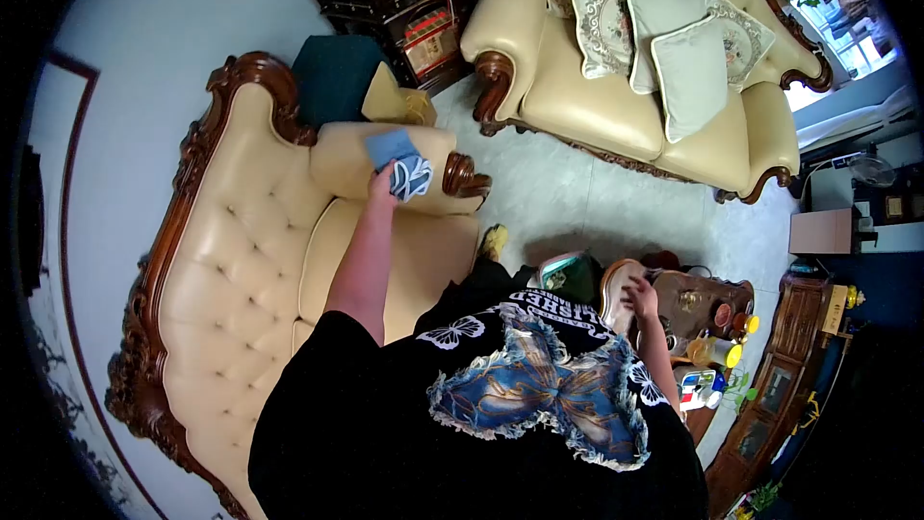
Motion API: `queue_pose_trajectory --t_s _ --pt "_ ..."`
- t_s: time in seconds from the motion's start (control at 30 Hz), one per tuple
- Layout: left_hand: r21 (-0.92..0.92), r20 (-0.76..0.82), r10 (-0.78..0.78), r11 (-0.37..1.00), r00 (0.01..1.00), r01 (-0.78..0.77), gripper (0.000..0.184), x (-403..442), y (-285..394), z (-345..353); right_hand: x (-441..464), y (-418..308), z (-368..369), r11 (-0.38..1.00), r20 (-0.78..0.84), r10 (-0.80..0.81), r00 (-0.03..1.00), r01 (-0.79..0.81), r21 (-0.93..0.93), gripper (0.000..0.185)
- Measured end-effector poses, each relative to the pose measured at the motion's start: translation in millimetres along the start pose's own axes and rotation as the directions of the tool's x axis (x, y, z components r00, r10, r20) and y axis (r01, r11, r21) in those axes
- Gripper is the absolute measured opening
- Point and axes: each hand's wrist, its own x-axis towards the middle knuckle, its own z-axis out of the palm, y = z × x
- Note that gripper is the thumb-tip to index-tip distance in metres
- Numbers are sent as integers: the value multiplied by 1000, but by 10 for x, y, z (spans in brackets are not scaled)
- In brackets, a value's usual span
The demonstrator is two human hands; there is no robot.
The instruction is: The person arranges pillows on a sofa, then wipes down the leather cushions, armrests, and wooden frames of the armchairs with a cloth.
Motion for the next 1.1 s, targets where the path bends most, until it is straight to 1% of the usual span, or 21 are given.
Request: queue_pose_trajectory --t_s 0.07,0.1,0.2,0.23,0.3,0.37,0.4,0.43,0.5,0.53,0.6,0.63,0.7,0.73,0.8,0.9,0.93,0.97,1.03,1.07,1.1 --pt "9 -20 -20 1000 1000 21 58 25 42 46 -70 267 -216 998 28 43 999 -44 40 44" --pt "5 -13 -29 1000 1000 29 58 122 49 52 52 452 -387 996 33 89 995 -88 -35 44" --pt "89 89 -47 995 995 39 61 -85 146 -95 -414 553 -553 980 -40 183 982 -186 -69 45" --pt "228 64 85 969 994 -98 60 197 -142 -406 -599 504 -585 974 -86 196 977 -204 -97 44" --pt "527 10 345 796 939 -298 60 724 -674 -977 -875 528 -630 961 -138 228 964 -245 -126 44" --pt "726 0 359 642 933 -247 61 244 -347 -845 -1014 702 -711 964 -89 251 964 -257 -69 45" --pt "875 -8 396 447 918 -186 63 84 -215 -807 -1078 725 -691 945 -108 212 971 -232 -231 46" --pt "875 -5 390 447 921 -184 63 151 -297 -899 -1112 738 -668 953 -34 191 981 -194 -235 48" --pt "793 141 498 461 856 -398 66 263 -324 -979 -1250 712 -551 939 -40 206 978 -209 -272 44" --pt "792 158 491 456 857 -407 66 157 -196 -880 -1314 674 -481 917 -60 184 981 -193 -348 41" --pt "930 43 422 313 906 -190 65 -276 243 -602 -1323 580 -363 871 -76 59 995 -89 -483 34" --pt "927 77 411 305 908 -216 65 -289 287 -553 -1300 610 -280 970 -60 182 982 -189 -156 36" --pt "993 107 389 7 915 -119 59 -262 363 -600 -1172 726 -163 969 -82 160 984 -172 -175 36" --pt "988 140 382 1 913 -152 59 -167 366 -675 -1162 600 -80 968 -92 184 979 -196 -155 36" --pt "851 523 428 -309 737 -424 55 63 315 -840 -1160 313 141 969 -104 194 975 -207 -136 39" --pt "741 669 348 -374 656 -557 55 -74 463 -727 -1005 287 310 983 -95 160 983 -168 -79 40" --pt "743 652 296 -435 698 -509 62 -82 426 -723 -982 212 367 974 -73 175 982 -183 -135 37" --pt "727 669 292 -445 683 -522 62 -107 405 -752 -986 156 451 980 -97 188 977 -194 -54 41" --pt "728 623 194 -498 758 -471 72 -54 285 -929 -990 167 580 981 -87 188 978 -192 -34 42" --pt "713 640 190 -506 744 -485 72 -59 296 -945 -994 168 624 982 -97 188 977 -190 -13 42" --pt "731 586 152 -523 796 -438 77 -66 324 -939 -999 161 667 979 -93 181 979 -189 -82 42"
